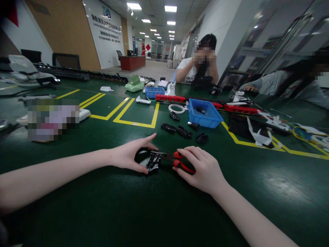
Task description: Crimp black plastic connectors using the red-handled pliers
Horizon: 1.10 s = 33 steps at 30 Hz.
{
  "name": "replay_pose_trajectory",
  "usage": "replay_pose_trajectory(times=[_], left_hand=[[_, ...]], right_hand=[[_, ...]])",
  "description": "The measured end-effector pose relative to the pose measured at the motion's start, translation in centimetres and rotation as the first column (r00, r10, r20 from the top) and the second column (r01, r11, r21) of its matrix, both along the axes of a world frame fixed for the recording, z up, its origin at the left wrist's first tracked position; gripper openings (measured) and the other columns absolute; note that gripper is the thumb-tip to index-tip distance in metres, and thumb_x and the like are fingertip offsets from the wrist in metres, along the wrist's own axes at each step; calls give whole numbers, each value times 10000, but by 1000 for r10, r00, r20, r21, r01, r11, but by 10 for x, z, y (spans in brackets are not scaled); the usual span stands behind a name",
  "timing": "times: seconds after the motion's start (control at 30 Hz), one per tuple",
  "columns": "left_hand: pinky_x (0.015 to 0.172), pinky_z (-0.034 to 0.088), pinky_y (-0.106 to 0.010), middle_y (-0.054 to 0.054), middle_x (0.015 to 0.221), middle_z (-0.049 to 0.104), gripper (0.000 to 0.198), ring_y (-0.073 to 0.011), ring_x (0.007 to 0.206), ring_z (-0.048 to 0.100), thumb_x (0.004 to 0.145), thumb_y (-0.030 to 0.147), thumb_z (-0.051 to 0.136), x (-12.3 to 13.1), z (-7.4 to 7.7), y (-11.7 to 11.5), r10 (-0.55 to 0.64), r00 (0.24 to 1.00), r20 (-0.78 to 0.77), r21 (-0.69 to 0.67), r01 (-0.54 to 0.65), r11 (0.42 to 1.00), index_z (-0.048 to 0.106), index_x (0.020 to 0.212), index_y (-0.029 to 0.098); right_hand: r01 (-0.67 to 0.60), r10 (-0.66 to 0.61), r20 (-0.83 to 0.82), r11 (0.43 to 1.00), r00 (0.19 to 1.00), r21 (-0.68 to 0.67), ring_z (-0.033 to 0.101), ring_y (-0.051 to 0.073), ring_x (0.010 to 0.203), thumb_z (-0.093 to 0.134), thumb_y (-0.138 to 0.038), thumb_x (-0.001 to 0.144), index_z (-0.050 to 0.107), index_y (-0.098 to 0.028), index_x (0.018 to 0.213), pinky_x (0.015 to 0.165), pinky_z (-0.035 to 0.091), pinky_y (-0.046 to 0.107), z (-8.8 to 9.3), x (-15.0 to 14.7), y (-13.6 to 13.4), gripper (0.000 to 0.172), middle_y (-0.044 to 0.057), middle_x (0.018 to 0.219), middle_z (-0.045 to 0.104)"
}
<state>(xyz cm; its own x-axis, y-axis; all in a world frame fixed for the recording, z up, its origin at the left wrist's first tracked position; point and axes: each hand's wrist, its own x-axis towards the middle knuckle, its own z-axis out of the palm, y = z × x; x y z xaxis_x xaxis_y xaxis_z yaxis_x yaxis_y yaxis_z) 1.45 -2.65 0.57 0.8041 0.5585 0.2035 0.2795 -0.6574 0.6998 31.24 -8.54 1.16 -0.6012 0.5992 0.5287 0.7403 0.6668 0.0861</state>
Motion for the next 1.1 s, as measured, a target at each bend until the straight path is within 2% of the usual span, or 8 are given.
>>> replay_pose_trajectory(times=[0.2, 0.3, 0.43, 0.6, 0.7, 0.87, 1.0, 1.1], left_hand=[[1048, 394, -487, -138, 1485, 467, 1172, -314, 1253, 532, 695, 402, 835, -1, -2, 0, -5, 1000, 13, -17, 5, 1000, 67, 1570, 269], [1074, 371, -508, -139, 1497, 454, 958, -313, 1293, 507, 811, 372, 732, -3, -2, -1, 33, 992, 126, 3, -33, 999, 148, 1562, 267], [1040, 423, -473, -93, 1031, 738, 576, -234, 1054, 661, 936, 226, 461, -5, 1, 2, 260, 899, 352, -23, -269, 963, 355, 1500, 176], [1170, 273, -506, 39, 663, 673, 537, -146, 724, 661, 773, 111, 459, -6, 3, 8, 436, 815, 381, -23, -463, 886, 632, 1278, 175], [1184, 225, -519, 90, 541, 546, 486, -128, 652, 605, 739, 112, 461, -6, 2, 10, 436, 822, 367, 36, -481, 876, 708, 1142, 228], [1002, 417, -428, 103, 462, 359, 395, -94, 477, 392, 724, 109, 462, -5, 3, 8, 418, 855, 307, 40, -451, 892, 735, 997, 188], [807, 460, -352, 66, 452, 400, 286, -119, 503, 412, 757, 142, 436, -6, 6, 5, 408, 877, 255, 25, -428, 904, 716, 814, 160], [760, 451, -328, 41, 495, 465, 305, -137, 556, 470, 805, 157, 428, -6, 7, 4, 390, 895, 218, 68, -412, 908, 726, 871, 160]], right_hand=[[20, -21, -93, 1000, 995, -7, 661, 221, 909, 675, -361, 833, 565, -194, 1208, 737, 568, 351, 3, 2, -1, 425, 103, 1070, 649], [8, -7, -100, 1000, 995, 7, 660, 224, 915, 686, -351, 826, 564, -190, 1213, 743, 569, 355, 3, 2, -1, 436, 107, 1072, 645], [0, 1, -98, 1000, 995, 14, 661, 226, 919, 695, -345, 820, 557, -197, 1226, 748, 570, 363, 3, 2, -2, 454, 107, 1076, 646], [10, -11, -107, 1000, 994, -2, 668, 233, 911, 680, -344, 824, 568, -222, 1232, 742, 571, 370, 5, 1, -3, 441, 99, 1071, 659], [12, -11, -103, 1000, 995, 8, 671, 234, 905, 681, -351, 819, 577, -220, 1237, 739, 568, 370, 5, 1, -3, 450, 97, 1066, 665], [1, 2, -68, 999, 998, 34, 666, 233, 903, 684, -359, 820, 566, -198, 1230, 735, 563, 367, 4, 0, -2, 455, 111, 1068, 658], [-12, 15, -52, 999, 999, 50, 664, 232, 893, 683, -365, 821, 567, -194, 1225, 726, 559, 368, 3, 0, -2, 453, 111, 1059, 663], [-13, 15, -44, 999, 999, 48, 663, 229, 887, 686, -364, 817, 571, -198, 1233, 722, 556, 365, 3, 0, -2, 462, 107, 1055, 668]])
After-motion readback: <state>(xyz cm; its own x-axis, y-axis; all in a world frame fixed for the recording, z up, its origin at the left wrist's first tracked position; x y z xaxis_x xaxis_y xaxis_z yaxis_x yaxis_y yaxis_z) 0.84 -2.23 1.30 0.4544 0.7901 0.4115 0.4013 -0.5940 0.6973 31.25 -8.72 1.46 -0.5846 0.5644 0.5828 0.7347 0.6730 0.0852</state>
